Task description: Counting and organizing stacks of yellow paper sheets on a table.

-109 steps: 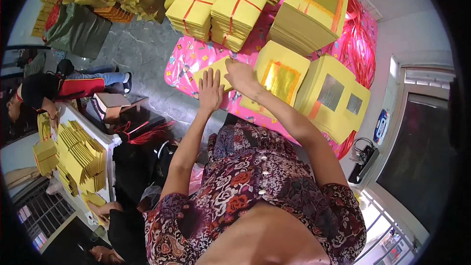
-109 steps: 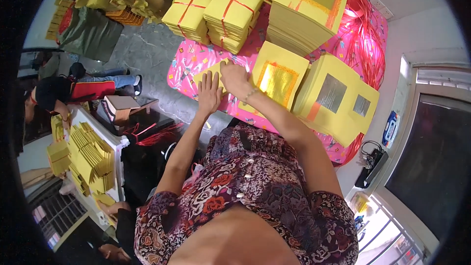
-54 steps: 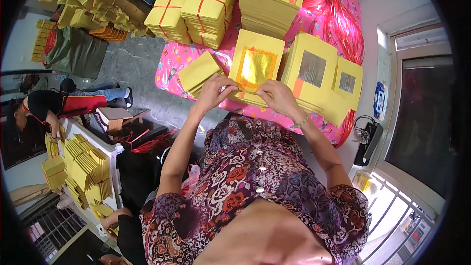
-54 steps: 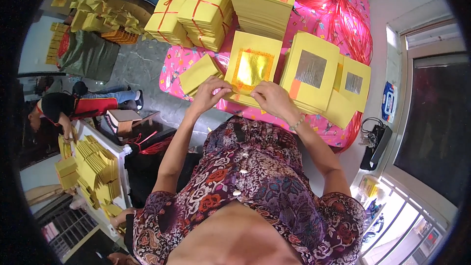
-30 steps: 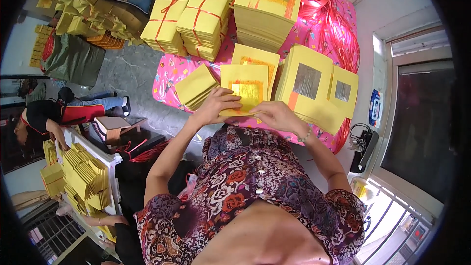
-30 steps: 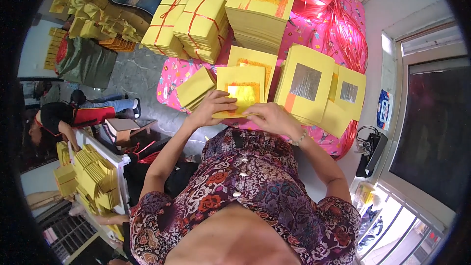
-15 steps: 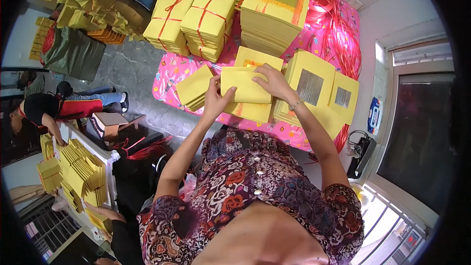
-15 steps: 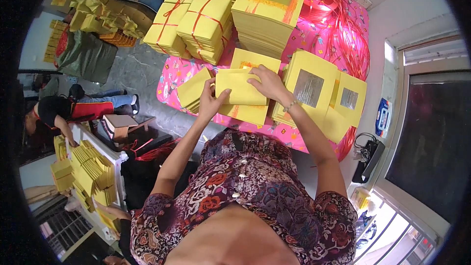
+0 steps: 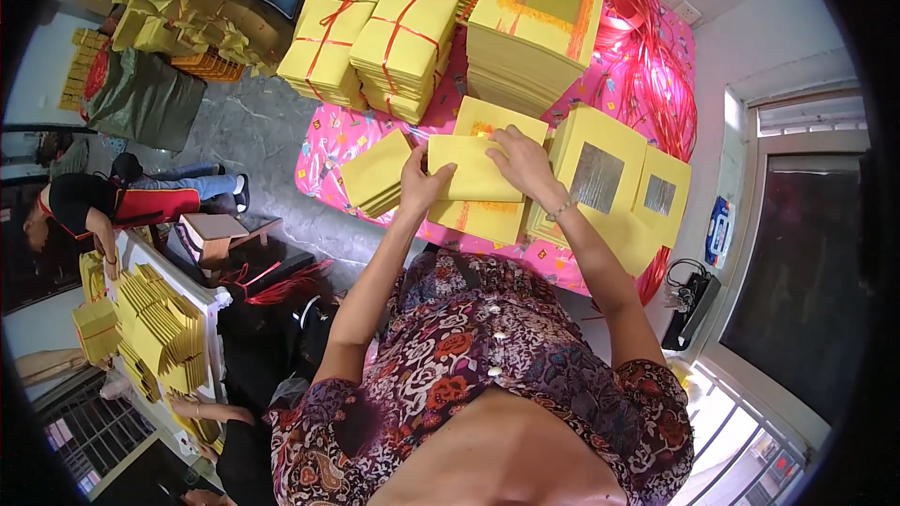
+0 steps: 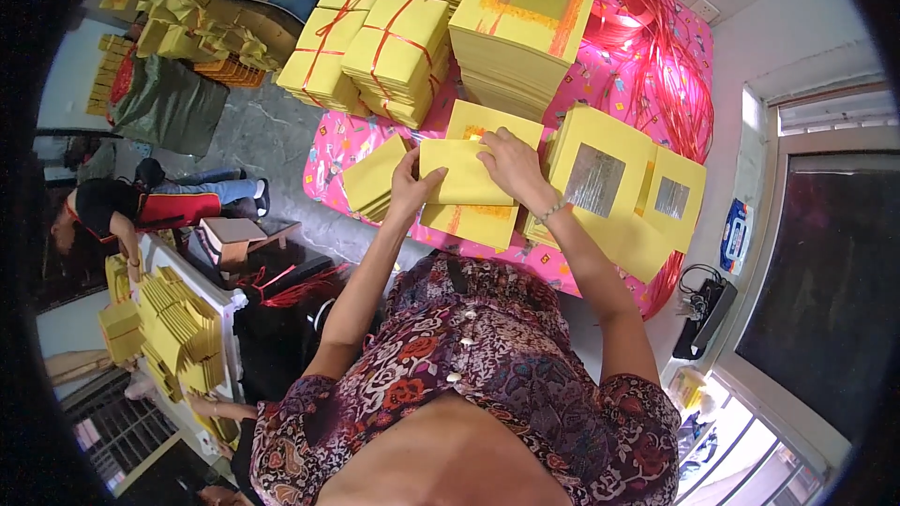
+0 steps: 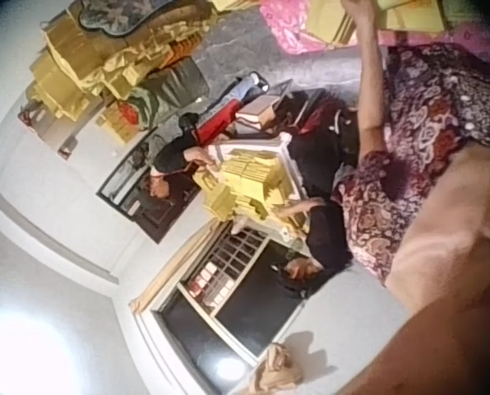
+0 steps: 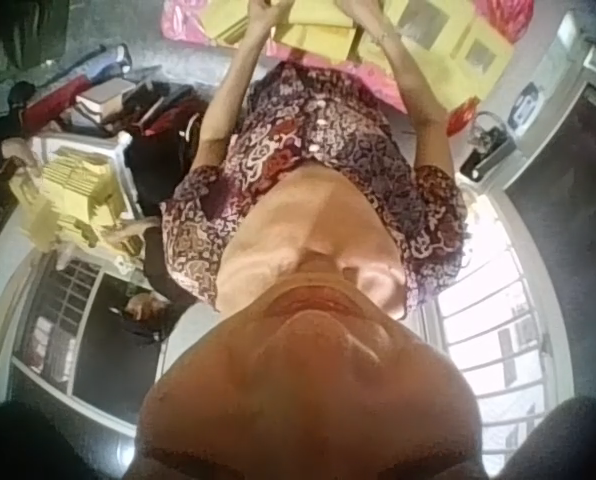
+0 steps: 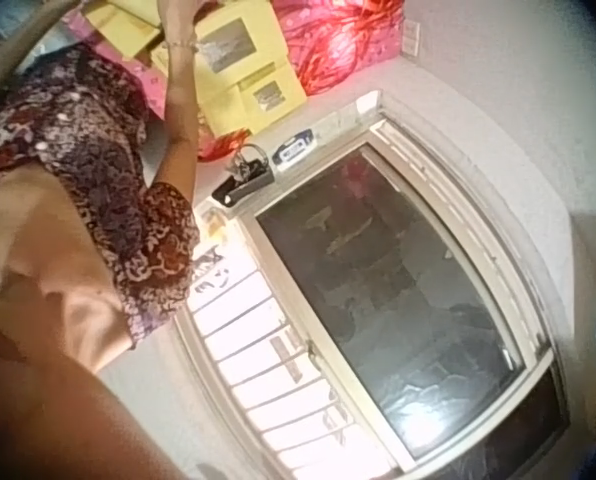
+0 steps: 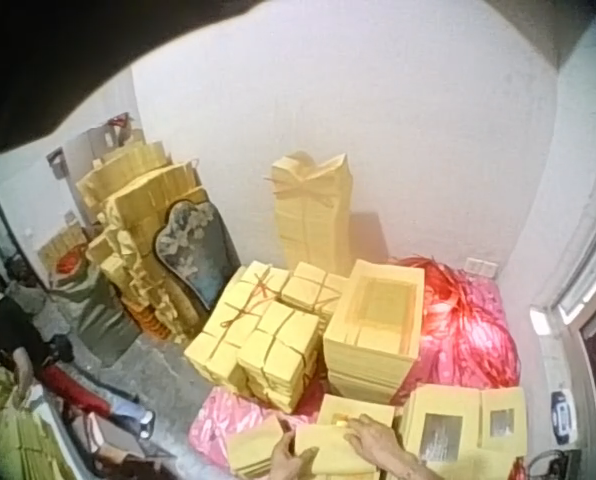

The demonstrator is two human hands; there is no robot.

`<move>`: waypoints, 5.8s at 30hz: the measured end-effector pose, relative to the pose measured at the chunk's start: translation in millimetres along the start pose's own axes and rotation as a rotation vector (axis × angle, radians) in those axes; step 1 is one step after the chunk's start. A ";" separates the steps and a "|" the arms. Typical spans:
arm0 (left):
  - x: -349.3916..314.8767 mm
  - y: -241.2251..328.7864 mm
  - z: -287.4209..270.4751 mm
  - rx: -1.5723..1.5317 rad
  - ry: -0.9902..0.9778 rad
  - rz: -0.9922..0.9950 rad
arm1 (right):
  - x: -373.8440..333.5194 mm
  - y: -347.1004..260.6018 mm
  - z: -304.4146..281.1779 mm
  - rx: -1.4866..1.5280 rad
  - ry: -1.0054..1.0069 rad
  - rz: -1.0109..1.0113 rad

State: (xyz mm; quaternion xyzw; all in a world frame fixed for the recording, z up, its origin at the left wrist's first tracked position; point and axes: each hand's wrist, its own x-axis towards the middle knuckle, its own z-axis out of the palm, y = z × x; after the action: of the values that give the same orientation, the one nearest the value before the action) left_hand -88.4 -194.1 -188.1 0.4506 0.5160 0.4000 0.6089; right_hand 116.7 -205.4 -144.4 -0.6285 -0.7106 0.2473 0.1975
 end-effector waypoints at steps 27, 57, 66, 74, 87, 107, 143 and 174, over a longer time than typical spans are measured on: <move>-52.7 50.9 18.0 -0.751 -0.171 -0.229 | -67.7 -51.8 17.9 1.434 0.345 0.246; -22.8 13.2 25.0 0.018 -0.212 0.469 | -57.8 -12.7 22.1 0.698 0.261 0.044; -26.9 45.2 36.3 0.025 -0.128 0.450 | -53.3 -17.1 12.0 0.981 0.221 0.071; -45.2 87.0 51.2 -0.228 -0.228 0.262 | -63.6 -48.1 -19.9 1.144 0.287 0.070; -60.2 105.4 54.9 -0.142 -0.229 0.300 | -70.3 -58.1 -38.4 1.136 0.307 0.037; -66.0 119.8 55.8 -0.287 -0.326 0.100 | -69.7 -48.3 -50.0 1.081 0.334 0.043; -85.8 107.4 66.5 -0.031 -0.399 0.210 | -110.5 -23.6 -49.9 0.821 0.482 0.215; -66.6 93.0 83.8 -0.101 -0.398 0.118 | -142.3 -23.2 -62.3 0.865 0.195 0.376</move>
State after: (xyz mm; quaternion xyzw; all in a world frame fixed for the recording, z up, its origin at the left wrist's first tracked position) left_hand -17.5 -243.4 -75.7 0.5188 0.3377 0.3635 0.6962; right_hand 153.9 -342.0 -76.4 -0.6266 -0.3948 0.4914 0.4583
